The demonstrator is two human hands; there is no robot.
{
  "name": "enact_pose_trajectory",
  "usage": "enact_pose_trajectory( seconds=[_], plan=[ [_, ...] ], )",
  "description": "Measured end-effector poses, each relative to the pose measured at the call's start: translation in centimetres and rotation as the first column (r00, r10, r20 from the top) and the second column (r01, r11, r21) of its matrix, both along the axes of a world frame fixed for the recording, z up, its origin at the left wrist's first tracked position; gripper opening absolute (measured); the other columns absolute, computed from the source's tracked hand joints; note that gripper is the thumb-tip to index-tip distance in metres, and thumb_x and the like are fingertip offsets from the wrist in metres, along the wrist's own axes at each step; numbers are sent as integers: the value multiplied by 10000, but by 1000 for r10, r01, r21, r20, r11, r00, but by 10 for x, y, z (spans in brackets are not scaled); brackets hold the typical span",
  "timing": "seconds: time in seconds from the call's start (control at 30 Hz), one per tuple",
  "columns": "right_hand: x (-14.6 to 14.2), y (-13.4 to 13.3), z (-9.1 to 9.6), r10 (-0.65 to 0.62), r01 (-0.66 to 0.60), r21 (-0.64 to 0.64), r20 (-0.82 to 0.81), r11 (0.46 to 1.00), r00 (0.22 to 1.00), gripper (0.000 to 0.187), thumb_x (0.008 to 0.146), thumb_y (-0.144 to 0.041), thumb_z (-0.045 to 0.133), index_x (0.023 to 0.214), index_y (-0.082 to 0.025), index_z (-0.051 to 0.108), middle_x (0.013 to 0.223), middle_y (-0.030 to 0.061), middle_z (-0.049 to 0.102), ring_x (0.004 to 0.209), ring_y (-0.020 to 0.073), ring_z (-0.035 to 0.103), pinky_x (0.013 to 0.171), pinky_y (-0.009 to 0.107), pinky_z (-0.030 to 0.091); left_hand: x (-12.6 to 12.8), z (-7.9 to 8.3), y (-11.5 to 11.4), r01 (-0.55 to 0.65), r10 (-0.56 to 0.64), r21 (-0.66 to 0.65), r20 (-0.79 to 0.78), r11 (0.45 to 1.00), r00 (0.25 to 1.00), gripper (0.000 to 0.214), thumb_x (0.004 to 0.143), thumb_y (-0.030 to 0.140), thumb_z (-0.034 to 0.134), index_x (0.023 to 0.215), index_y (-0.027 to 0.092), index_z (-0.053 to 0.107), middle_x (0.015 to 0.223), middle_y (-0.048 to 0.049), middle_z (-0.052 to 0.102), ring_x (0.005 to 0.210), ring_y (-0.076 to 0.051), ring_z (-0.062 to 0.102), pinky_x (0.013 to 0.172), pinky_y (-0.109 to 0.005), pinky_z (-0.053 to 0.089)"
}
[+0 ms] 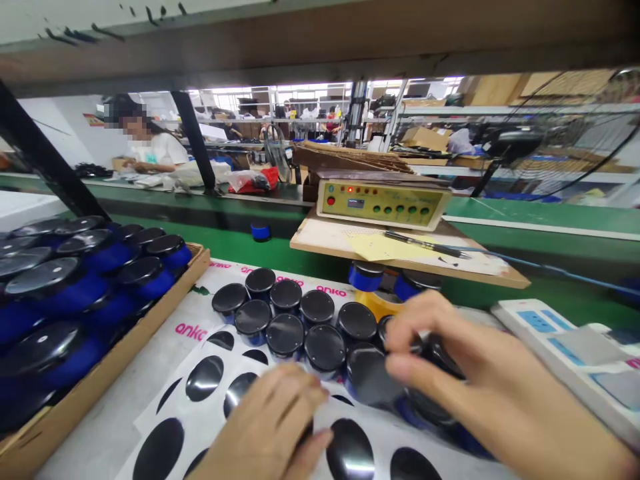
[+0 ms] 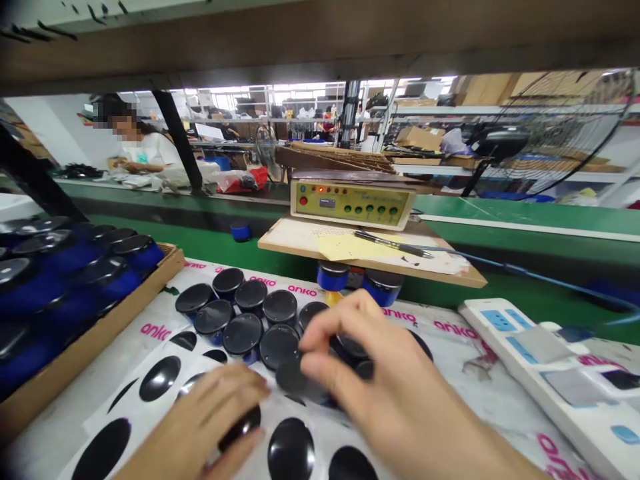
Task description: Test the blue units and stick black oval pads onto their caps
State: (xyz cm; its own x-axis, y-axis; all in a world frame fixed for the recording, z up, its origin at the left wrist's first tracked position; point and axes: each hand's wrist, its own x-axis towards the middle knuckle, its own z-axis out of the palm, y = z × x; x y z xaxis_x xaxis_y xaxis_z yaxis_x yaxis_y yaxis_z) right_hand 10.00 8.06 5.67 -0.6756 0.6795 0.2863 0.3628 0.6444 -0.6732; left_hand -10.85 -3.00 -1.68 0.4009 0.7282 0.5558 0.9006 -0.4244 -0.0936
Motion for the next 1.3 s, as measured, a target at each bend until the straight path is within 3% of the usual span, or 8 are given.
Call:
enact_pose_trajectory(
  seconds=[0.07, 0.13, 0.2, 0.37, 1.0, 1.1, 1.3],
  plan=[
    [-18, 22, 0, -31, -3, -278, -116, 961, 993, 157, 829, -383, 587, 853, -229, 572, 803, 12, 596, 717, 155, 565, 624, 271, 476, -3, 9, 16, -147, 149, -24, 128, 989, 981, 323, 800, 395, 608, 1009, 149, 591, 1025, -95, 639, 1014, -269, 557, 887, -428, 490],
    [-36, 36, -10, -95, -33, -529, -212, 848, 973, 233, 760, -392, 647, 850, -196, 558, 762, 5, 583, 692, 139, 550, 617, 255, 453, -6, 8, 31, -218, 220, -32, 181, 975, 959, 462, 709, 504, 673, 985, 143, 588, 1056, -124, 600, 1078, -327, 499, 924, -520, 438],
    [-50, 42, -23, -144, -32, -620, -232, 784, 962, 284, 711, -395, 680, 838, -175, 553, 743, 1, 569, 682, 129, 534, 631, 253, 441, -8, 1, 43, -210, 211, -27, 209, 977, 955, 554, 668, 582, 674, 989, 139, 586, 1062, -130, 586, 1104, -344, 471, 952, -556, 398],
    [-61, 39, -44, -79, -53, -545, -217, 837, 973, 230, 729, -373, 642, 813, -176, 558, 737, -10, 535, 698, 130, 513, 668, 266, 438, -10, -12, 49, -179, 194, -78, 269, 981, 943, 614, 625, 586, 709, 1020, 137, 573, 1072, -136, 559, 1072, -331, 483, 876, -509, 451],
    [-59, 35, -55, -61, 46, -295, -44, 954, 997, 149, 815, -345, 553, 841, -202, 589, 817, 19, 577, 801, 175, 538, 748, 323, 429, -12, -14, 49, -145, 193, -161, 340, 976, 920, 586, 661, 575, 689, 1053, 160, 554, 1079, -120, 552, 1058, -299, 474, 881, -478, 420],
    [-59, 34, -53, -69, 39, -338, -77, 940, 995, 149, 806, -347, 564, 823, -201, 584, 803, 17, 572, 786, 172, 537, 743, 322, 437, -12, -13, 50, -144, 187, -148, 339, 978, 922, 580, 653, 564, 701, 1043, 159, 558, 1063, -118, 557, 1035, -297, 486, 865, -476, 429],
    [-59, 34, -49, -157, 14, -516, -235, 856, 959, 186, 758, -359, 638, 799, -194, 561, 781, 2, 553, 731, 141, 518, 674, 260, 450, -12, -10, 49, -133, 183, -165, 337, 977, 924, 559, 651, 534, 718, 1031, 151, 570, 1054, -114, 564, 1030, -298, 486, 866, -468, 432]
  ],
)
